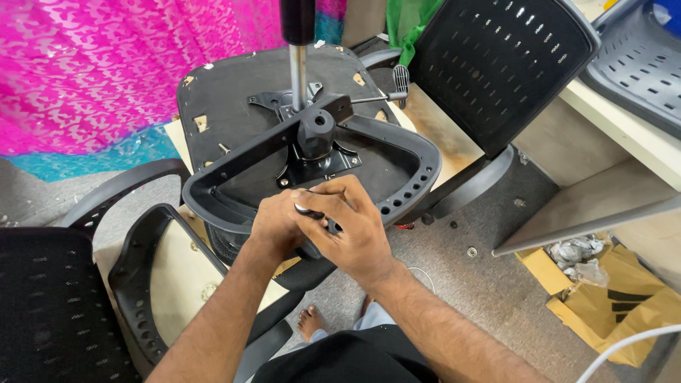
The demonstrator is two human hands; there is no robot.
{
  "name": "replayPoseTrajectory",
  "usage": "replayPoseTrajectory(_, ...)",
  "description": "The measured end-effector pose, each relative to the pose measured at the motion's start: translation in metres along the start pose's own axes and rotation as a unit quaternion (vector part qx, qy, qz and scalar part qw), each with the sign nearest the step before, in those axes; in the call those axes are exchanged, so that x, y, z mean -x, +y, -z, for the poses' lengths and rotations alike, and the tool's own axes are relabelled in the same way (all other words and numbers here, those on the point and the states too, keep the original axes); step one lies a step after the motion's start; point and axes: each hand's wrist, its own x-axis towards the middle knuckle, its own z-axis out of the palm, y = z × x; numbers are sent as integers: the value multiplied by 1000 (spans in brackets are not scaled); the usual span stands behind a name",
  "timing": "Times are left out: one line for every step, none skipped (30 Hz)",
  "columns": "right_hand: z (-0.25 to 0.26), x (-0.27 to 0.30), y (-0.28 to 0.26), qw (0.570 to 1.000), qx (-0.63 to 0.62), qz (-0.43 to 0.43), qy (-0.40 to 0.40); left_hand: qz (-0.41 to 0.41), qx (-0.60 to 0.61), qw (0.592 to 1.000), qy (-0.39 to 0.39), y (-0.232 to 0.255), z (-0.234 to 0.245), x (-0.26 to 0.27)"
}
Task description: The person assembles an office chair by inserting and tightening screws into the chair base using a screwdriver. They align the base with the central column and secure it with multiple screws.
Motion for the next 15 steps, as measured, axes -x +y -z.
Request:
replayPoseTrajectory(-1,1,-2,1000,-6,4,3,-8,-9,1000,2,0,0,1)
replayPoseTrajectory(0,1,-5,1000,-12,8,6,-16,-18,1000,4,0,0,1)
replayPoseTrajectory(0,1,-7,1000,-18,12,9,-25,-27,999,7,0,0,1)
replayPoseTrajectory(0,1,-9,1000,-20,13,6,-20,-33,999,4,0,0,1)
replayPoseTrajectory(1,1,-10,1000,-23,13,3,-15,-38,999,2,0,0,1)
replayPoseTrajectory(1,2,-11,1000,-26,14,1,-11,-44,999,-1,0,0,1)
replayPoseTrajectory(0,3,-12,1000,-23,14,2,-5,-40,999,-9,0,0,1)
replayPoseTrajectory(0,4,-12,1000,-21,15,1,3,-35,999,-17,1,1,1)
replayPoseTrajectory(-1,5,-13,1000,-18,16,1,10,-30,999,-24,1,3,1)
replayPoseTrajectory(-2,6,-12,1000,-9,13,7,17,-15,999,-23,2,4,0)
replayPoseTrajectory(-2,6,-11,1000,0,10,13,24,0,999,-21,4,6,0)
replayPoseTrajectory(-2,6,-10,1000,8,8,18,31,14,999,-20,6,7,1)
replayPoseTrajectory(-3,6,-8,1000,10,-2,27,38,2,999,-24,9,8,1)
replayPoseTrajectory(-3,4,-6,999,12,-11,36,45,-10,999,-27,11,10,2)
replayPoseTrajectory(-3,4,-5,999,14,-20,45,52,-22,998,-30,13,12,2)
